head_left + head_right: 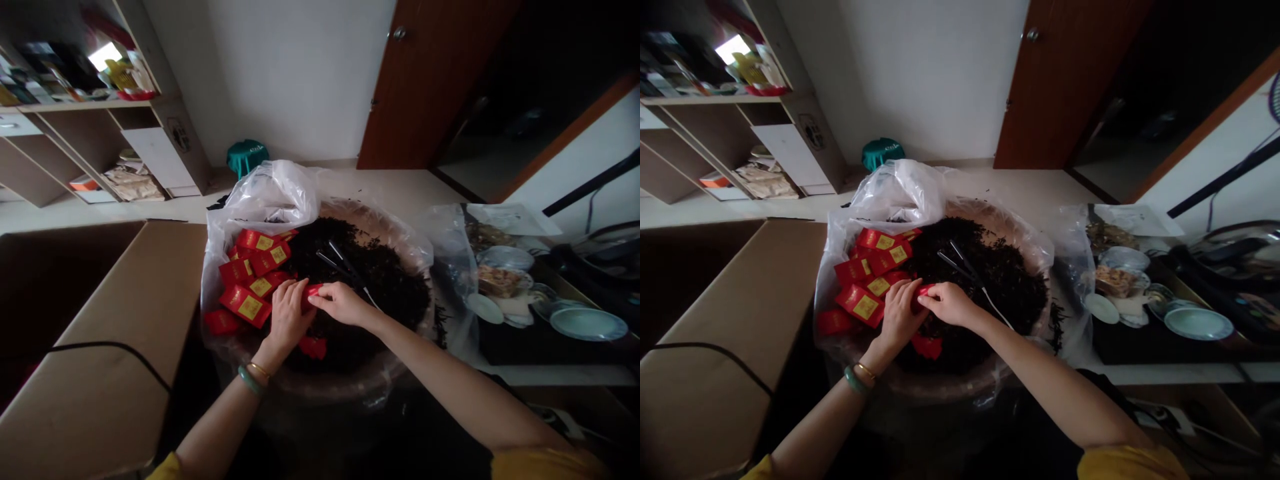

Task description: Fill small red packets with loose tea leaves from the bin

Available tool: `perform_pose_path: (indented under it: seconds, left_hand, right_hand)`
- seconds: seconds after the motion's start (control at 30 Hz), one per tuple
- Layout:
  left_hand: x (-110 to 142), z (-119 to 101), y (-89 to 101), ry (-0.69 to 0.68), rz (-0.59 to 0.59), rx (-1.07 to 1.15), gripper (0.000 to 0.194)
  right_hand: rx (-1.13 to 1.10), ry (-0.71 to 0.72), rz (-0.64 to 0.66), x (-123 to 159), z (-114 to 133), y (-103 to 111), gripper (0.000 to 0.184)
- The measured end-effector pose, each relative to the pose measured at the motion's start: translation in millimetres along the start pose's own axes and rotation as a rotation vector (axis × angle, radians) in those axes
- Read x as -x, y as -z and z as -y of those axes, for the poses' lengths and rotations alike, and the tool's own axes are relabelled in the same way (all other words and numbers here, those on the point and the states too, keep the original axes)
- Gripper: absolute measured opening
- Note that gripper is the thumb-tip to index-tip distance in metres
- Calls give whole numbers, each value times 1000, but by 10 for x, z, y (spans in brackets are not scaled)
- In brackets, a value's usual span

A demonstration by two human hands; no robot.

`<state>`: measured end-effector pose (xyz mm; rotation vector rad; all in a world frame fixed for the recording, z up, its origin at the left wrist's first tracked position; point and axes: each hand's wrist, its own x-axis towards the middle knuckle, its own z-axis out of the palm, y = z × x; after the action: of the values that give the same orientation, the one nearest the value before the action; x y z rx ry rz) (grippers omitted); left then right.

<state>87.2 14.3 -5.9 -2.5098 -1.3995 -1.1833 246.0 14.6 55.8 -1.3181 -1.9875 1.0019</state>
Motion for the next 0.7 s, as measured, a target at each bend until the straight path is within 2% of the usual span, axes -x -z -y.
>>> perform_pose_path:
  seconds: [0.2,0.37,0.43,0.5,0.57,0.63,0.7]
  left_hand:
    - [-25,-8,64,52,48,-123,40]
    - [-81,43,84,58,82,10,32]
    - [-108,78,94,93,80,43,34]
    - [-136,110,116,129,95,57,41]
    - [-160,135,143,148,110,75,46]
    - [-179,151,167,150,115,103,47]
    - [-193,159,183,147,127,129,46]
  right_hand:
    - [-76,-19,42,20,22,-10,36]
    - [-80,-32,122,29,99,51,35]
    - [-115,-28,65,8,96,132,36]
    - [-128,-28,-73,-27,39,236,38]
    - [-22,-38,-180,-54,-66,322,33]
    - [212,-67,-121,-51,-186,346,28]
    - [425,-130,90,-20,-278,290,69]
